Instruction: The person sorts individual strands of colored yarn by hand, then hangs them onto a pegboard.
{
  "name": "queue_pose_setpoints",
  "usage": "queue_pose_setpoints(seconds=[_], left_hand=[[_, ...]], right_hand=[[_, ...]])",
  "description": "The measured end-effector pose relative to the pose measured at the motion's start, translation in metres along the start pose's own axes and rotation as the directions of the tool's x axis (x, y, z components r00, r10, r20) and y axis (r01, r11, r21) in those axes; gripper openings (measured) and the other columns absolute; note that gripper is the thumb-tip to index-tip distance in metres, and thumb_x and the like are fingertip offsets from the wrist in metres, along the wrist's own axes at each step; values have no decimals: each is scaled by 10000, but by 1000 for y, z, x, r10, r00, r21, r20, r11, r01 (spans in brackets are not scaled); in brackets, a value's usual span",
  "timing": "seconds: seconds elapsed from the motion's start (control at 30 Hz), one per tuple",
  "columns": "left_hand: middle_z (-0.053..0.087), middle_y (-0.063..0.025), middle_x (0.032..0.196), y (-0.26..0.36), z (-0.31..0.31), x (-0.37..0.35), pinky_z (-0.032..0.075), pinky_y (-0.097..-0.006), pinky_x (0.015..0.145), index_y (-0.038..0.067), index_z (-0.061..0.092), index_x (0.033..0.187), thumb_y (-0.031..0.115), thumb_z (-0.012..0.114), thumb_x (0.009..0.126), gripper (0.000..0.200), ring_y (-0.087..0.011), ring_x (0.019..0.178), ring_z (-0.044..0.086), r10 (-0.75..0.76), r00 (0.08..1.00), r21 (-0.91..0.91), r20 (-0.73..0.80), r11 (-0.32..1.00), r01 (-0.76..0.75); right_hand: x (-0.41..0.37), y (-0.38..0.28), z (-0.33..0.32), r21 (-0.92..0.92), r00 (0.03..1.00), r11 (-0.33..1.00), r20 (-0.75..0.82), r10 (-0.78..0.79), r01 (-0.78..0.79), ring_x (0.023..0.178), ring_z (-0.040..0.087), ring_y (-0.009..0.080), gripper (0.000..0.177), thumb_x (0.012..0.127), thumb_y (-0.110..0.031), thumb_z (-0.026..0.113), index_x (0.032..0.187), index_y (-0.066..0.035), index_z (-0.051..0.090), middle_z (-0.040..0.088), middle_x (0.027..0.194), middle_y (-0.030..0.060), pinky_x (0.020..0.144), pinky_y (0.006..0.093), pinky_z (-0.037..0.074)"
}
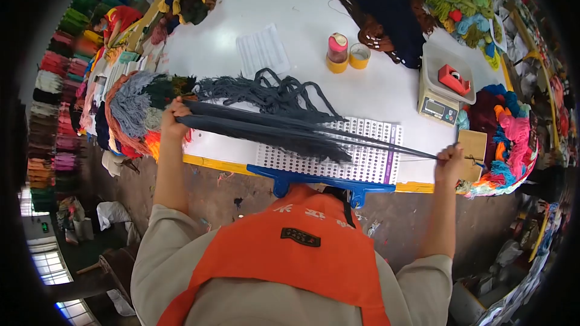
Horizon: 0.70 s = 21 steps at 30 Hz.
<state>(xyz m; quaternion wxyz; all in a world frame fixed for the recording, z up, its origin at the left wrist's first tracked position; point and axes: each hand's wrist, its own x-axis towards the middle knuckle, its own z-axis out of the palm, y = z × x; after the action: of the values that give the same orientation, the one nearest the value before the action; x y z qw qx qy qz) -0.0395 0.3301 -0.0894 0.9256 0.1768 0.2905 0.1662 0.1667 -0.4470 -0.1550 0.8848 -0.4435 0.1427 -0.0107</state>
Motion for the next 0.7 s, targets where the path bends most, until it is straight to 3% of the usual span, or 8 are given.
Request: queue_pose_setpoints(seconds=[0.1, 0.23, 0.27, 0.37, 0.4, 0.43, 0.47, 0.7], left_hand=[[394, 61, 596, 53, -28, 16, 341, -249, 463, 61, 582, 963, 154, 492, 996, 133, -84, 462, 358, 225, 962, 99, -152, 972, -211], [360, 89, 568, 77, -55, 21, 317, -212, 451, 43, 582, 1060, 192, 518, 1002, 172, -46, 458, 342, 396, 908, 63, -139, 918, -391], [354, 95, 564, 37, -21, 7, 304, -208, 452, 28, 575, 1130, 211, 525, 1003, 228, -37, 461, 335, 336, 933, 98, -132, 941, -325], [387, 87, 573, -99, 0, 8, 273, -198, 470, -35, 521, 1291, 237, 559, 988, 408, -16, 472, 339, -24, 989, 361, 144, 932, -30], [450, 68, 623, -151, 15, 7, 279, -191, 481, -36, 518, 1293, 205, 571, 976, 401, -11, 481, 351, -173, 977, 339, 123, 933, 122], [517, 50, 718, -196, 10, 16, 301, -188, 481, -17, 550, 1264, 176, 582, 965, 357, -14, 487, 362, -268, 960, 348, 86, 911, 223], [568, 31, 822, -239, 29, 14, 324, -182, 483, 10, 588, 1220, 172, 589, 963, 304, -15, 510, 385, -367, 929, 355, 45, 875, 328], [697, -58, 914, -438, 59, 70, 384, -214, 508, 12, 676, 1075, 170, 633, 916, 228, -92, 633, 547, -414, 878, 716, -239, 536, 447]], right_hand=[[39, -50, -43, -599, 916, 790, -230, -328, 133, 498, 359, 47, 188, 1006, -259, 497, 848, -162, 468, 417, 643, -48, 425, 202, 260], [94, -119, -158, -582, 753, 766, -367, -546, 272, 593, 482, 116, 124, 983, -209, 487, 947, -103, 541, 541, 765, 13, 525, 332, 402], [105, -114, -172, -979, 707, 201, -120, -697, 32, 732, 562, 163, 155, 989, -154, 438, 1044, -71, 558, 570, 867, 52, 625, 355, 471], [134, -6, -197, -934, 897, 225, 169, -408, 278, 802, 526, 106, 253, 997, -82, 375, 1193, -34, 528, 567, 977, 17, 656, 286, 466], [98, 24, -125, -730, 996, 678, 82, -38, 86, 827, 530, 118, 261, 996, -105, 377, 1199, -16, 515, 558, 1003, 20, 684, 278, 471], [98, 81, -107, -728, 691, -52, 668, -275, 683, 800, 535, 129, 263, 1002, -158, 390, 1187, -34, 530, 555, 942, 36, 645, 301, 460], [58, 86, -25, -954, 955, 95, 289, 64, 283, 724, 539, 134, 231, 997, -168, 423, 1134, -61, 576, 557, 833, 48, 648, 301, 452], [46, 232, 76, -942, 877, 93, 335, 346, 323, 787, 653, 419, 185, 987, -299, 510, 1055, -138, 571, 681, 829, 202, 685, 507, 505]])
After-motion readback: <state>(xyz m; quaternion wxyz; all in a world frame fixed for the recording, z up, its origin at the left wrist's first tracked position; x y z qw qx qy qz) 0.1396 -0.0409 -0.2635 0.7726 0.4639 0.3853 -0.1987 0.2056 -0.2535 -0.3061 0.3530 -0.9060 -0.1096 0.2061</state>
